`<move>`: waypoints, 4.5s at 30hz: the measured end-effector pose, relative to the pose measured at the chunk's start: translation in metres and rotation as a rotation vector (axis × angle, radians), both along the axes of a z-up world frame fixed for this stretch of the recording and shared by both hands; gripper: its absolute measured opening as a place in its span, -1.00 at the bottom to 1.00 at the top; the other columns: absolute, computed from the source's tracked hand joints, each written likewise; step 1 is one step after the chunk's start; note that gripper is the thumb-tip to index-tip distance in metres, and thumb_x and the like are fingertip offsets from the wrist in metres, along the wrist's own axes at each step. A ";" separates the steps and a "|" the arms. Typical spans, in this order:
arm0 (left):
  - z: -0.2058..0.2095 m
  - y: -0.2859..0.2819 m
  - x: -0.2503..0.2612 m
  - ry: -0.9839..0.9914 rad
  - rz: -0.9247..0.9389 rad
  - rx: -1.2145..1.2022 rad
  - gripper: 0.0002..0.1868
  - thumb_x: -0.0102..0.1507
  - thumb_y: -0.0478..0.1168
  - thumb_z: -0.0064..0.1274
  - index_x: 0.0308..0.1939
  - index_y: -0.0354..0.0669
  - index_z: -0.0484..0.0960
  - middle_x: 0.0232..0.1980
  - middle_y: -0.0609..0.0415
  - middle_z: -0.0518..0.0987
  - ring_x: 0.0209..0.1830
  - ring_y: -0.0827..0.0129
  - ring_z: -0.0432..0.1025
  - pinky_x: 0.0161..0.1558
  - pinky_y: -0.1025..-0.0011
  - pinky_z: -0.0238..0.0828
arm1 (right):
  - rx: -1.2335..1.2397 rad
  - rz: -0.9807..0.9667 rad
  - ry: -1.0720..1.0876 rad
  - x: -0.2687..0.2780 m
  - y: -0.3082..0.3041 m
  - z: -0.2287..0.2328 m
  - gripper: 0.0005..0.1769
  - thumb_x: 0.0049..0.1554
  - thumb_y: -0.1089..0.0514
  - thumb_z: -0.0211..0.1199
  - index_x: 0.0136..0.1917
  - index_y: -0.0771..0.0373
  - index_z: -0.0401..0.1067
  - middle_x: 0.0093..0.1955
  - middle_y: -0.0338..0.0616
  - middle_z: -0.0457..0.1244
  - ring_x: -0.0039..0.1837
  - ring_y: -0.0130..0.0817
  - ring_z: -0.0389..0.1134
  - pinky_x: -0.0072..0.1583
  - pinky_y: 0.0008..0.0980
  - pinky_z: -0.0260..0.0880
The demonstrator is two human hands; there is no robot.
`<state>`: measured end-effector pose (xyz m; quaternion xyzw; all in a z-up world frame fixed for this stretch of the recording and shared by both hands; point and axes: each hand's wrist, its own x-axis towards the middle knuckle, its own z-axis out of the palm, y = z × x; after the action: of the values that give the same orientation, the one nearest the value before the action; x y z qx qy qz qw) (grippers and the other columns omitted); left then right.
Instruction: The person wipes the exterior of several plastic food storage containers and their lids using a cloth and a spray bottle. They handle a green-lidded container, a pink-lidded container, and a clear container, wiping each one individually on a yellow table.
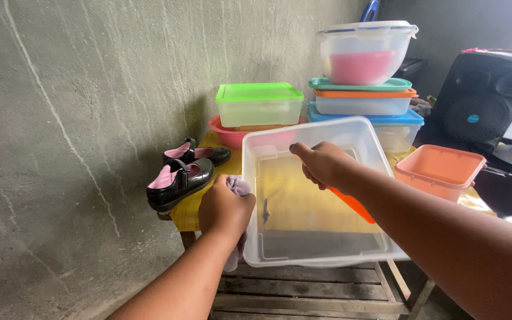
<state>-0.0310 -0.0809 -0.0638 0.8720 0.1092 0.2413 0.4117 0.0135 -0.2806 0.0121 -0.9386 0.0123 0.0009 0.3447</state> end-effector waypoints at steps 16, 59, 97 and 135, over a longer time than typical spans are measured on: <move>-0.002 -0.006 -0.002 -0.042 0.023 0.000 -0.70 0.05 -0.12 0.13 -0.18 -0.15 0.60 -0.17 -0.16 0.67 -0.10 -0.13 0.55 -0.06 0.02 0.49 | 0.374 0.246 0.125 -0.018 -0.004 -0.016 -0.35 0.18 -0.22 -0.07 -0.48 0.33 0.26 -0.54 -0.06 0.13 -0.46 -0.21 0.12 -0.23 -0.21 0.20; 0.042 0.007 -0.016 -0.131 -0.091 0.067 -0.68 -0.03 -0.14 0.16 -0.21 -0.11 0.65 -0.22 -0.08 0.70 -0.14 -0.02 0.58 -0.08 0.12 0.50 | -0.152 0.080 -0.276 0.017 -0.036 0.061 -0.28 0.22 -0.29 -0.05 -0.43 0.38 0.37 -0.46 -0.01 0.27 -0.34 -0.22 0.37 -0.13 -0.23 0.39; 0.018 0.043 0.008 0.224 0.005 -0.092 -0.58 -0.04 -0.04 0.20 -0.15 -0.10 0.68 -0.27 0.00 0.76 -0.21 0.14 0.69 -0.09 0.19 0.55 | -0.232 -0.114 -1.030 0.026 -0.106 -0.019 -0.29 0.13 0.11 0.40 0.49 0.16 0.21 0.39 0.15 0.19 0.40 0.10 0.22 0.37 -0.03 0.24; -0.042 0.019 0.077 0.094 -0.079 0.044 -0.51 0.39 -0.03 -0.25 0.42 0.14 0.30 0.09 -0.22 0.60 0.07 -0.19 0.50 0.10 -0.07 0.41 | -0.740 0.439 -0.093 -0.007 0.043 -0.055 0.05 -0.06 -0.46 0.38 0.60 -0.59 -0.05 0.74 -0.02 -0.46 0.66 0.36 -0.35 0.48 0.37 -0.01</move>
<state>0.0461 -0.0619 -0.1058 0.8949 0.0888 0.1860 0.3958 0.0067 -0.2378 -0.0429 -0.9784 -0.2036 0.0273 -0.0235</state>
